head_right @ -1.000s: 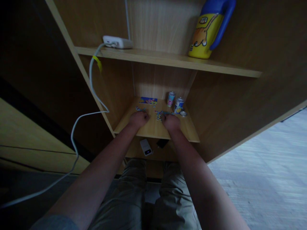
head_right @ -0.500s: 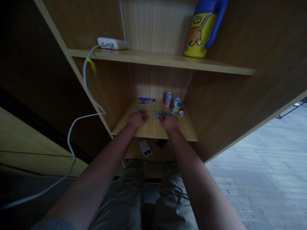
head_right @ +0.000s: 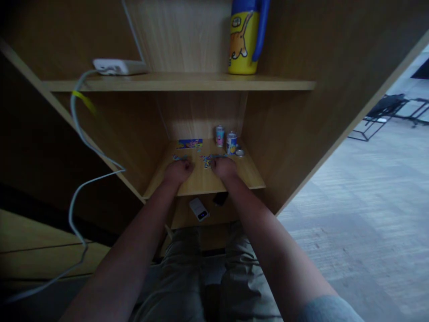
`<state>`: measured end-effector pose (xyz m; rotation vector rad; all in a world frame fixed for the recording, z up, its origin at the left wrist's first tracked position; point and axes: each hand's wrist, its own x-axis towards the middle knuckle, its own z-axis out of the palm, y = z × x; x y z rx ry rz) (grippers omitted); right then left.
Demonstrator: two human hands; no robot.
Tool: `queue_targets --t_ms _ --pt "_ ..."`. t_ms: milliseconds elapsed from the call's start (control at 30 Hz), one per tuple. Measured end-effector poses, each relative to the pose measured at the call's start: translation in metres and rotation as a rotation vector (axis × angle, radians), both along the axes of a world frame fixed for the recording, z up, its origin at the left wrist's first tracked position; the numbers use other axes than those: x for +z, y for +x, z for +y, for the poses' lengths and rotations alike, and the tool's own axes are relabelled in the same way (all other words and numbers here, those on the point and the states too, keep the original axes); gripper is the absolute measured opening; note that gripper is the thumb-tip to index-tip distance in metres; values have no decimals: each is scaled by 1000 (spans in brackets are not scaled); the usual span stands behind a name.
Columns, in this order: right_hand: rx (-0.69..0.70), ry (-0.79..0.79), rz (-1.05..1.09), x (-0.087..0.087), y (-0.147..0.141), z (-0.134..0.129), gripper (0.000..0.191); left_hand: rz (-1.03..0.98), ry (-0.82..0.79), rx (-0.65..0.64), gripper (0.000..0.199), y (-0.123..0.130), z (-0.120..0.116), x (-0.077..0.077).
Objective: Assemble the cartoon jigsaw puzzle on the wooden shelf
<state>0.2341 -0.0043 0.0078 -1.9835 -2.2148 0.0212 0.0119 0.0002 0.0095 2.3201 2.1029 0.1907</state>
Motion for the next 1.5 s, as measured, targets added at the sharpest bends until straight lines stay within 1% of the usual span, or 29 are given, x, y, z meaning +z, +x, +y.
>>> queue_targets --t_ms 433,767,1000,1200,1333,1500 --pt "-23 37 30 -3 1 2 59 -11 15 6 55 0 0 1" --pt "-23 58 37 -6 1 3 56 -40 28 -4 53 -3 5 -7" --pt "-23 42 93 -7 3 6 55 -46 22 0 57 -2 3 -4" --pt "-31 43 81 -7 2 5 47 -43 18 18 56 -1 1 -3" --pt "-35 37 85 -6 1 4 49 -35 11 15 57 -1 3 -3" --pt "11 25 109 -5 3 4 51 -37 2 9 56 -1 3 -1"
